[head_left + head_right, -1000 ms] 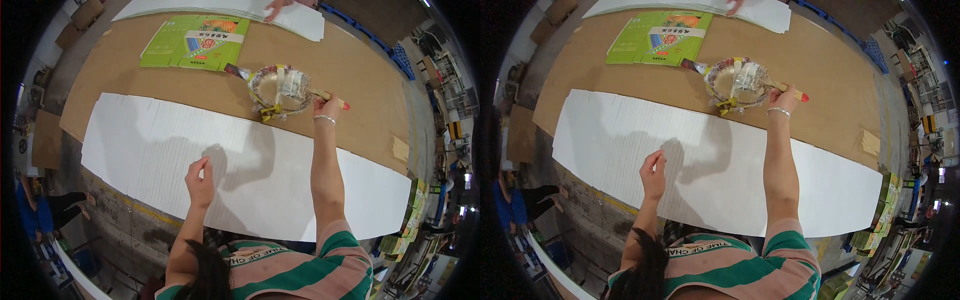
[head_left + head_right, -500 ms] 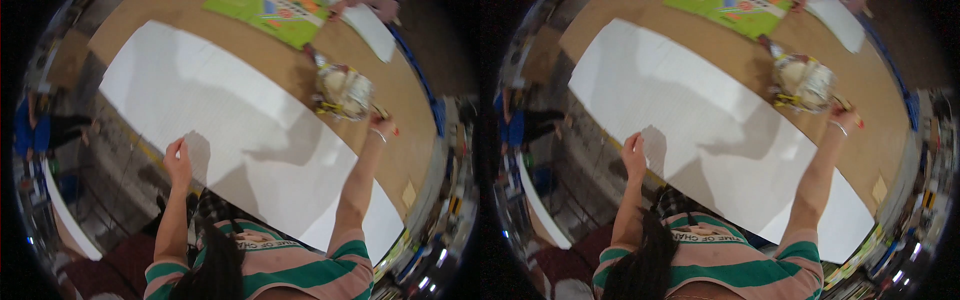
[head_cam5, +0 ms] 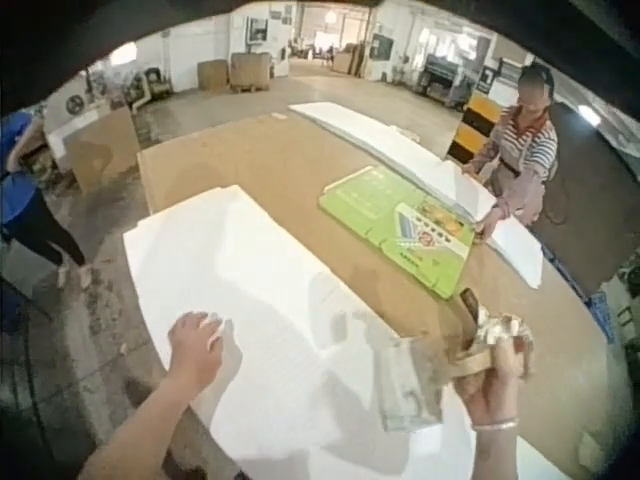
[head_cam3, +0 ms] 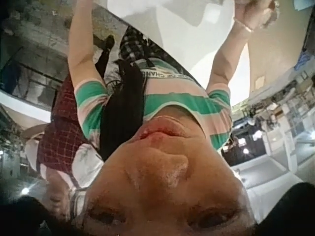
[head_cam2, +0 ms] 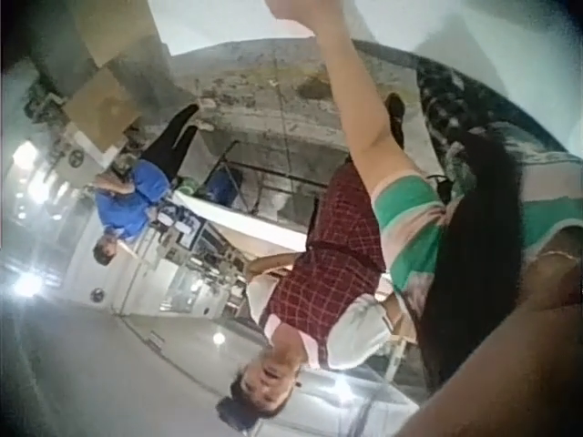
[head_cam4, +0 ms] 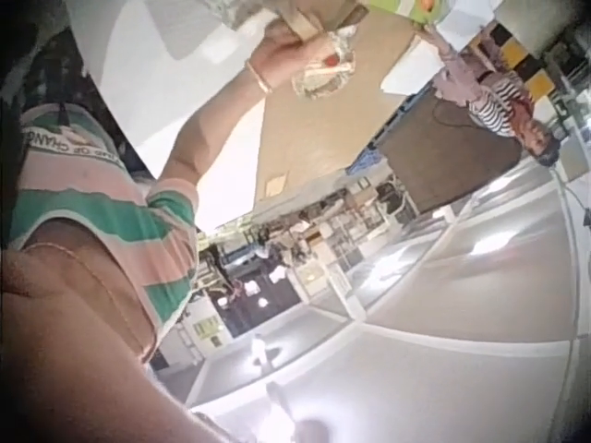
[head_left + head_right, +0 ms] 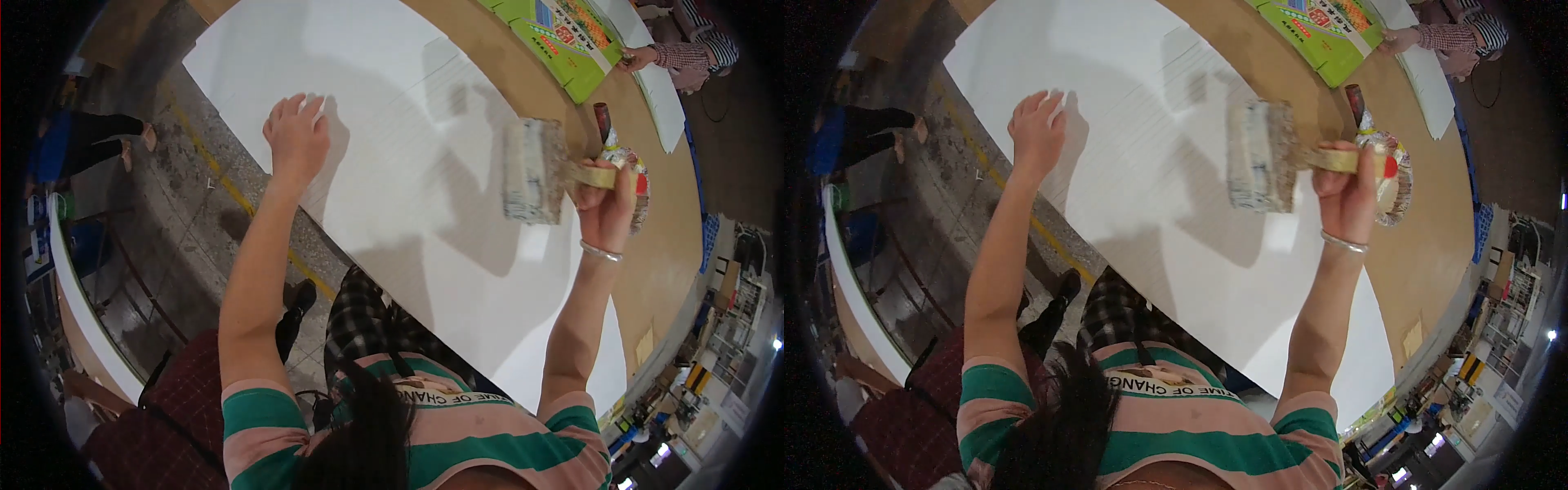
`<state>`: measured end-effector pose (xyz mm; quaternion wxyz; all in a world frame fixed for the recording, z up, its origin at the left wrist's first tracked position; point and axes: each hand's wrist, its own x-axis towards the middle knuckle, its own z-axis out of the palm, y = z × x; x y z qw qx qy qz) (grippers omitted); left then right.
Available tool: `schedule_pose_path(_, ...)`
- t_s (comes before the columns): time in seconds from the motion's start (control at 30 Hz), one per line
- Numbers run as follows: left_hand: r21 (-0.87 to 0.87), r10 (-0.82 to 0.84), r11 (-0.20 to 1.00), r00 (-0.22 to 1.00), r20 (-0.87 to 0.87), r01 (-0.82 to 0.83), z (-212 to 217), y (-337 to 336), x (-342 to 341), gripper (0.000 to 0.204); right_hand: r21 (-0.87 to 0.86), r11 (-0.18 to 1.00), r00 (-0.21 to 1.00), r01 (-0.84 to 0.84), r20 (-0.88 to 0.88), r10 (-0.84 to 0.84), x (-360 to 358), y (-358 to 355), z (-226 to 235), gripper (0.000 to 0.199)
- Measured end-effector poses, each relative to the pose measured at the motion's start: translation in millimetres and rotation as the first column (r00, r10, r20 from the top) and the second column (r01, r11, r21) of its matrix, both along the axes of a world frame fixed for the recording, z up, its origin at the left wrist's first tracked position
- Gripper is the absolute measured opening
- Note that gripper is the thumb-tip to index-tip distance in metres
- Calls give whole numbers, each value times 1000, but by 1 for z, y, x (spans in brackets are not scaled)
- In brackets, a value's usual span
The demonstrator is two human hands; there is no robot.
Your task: Using a large brush to apply a clear liquid adhesive or coating onto large white panels.
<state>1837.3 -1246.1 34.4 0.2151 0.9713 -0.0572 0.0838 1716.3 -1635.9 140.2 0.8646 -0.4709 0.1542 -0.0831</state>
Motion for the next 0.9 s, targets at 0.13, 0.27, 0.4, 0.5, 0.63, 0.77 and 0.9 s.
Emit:
schedule_pose_path(0.13,185,-87,978,995,-38,93,2,-3,10,42,-89,995,998,-36,-49,31,22,31,0,43)
schedule_pose_path(0.27,276,-56,958,994,-93,79,-4,32,16,48,0,996,996,-87,-5,87,28,34,-2,43)
schedule_pose_path(0.4,313,-52,946,993,-105,83,-13,52,8,48,-18,997,996,-73,46,74,23,39,-3,43)
schedule_pose_path(0.5,319,-91,940,991,-102,120,-20,52,3,48,-16,999,999,-29,36,29,18,40,-3,44)
schedule_pose_path(0.63,283,-106,951,992,-74,123,-25,48,3,47,-14,1000,1000,-6,25,6,11,33,-2,44)
schedule_pose_path(0.77,222,-151,963,988,-17,151,-29,48,7,45,-47,999,999,-27,44,29,6,30,-4,44)
schedule_pose_path(0.9,192,-147,971,989,-2,145,-32,46,8,44,-15,999,998,-47,38,47,4,29,-3,45)
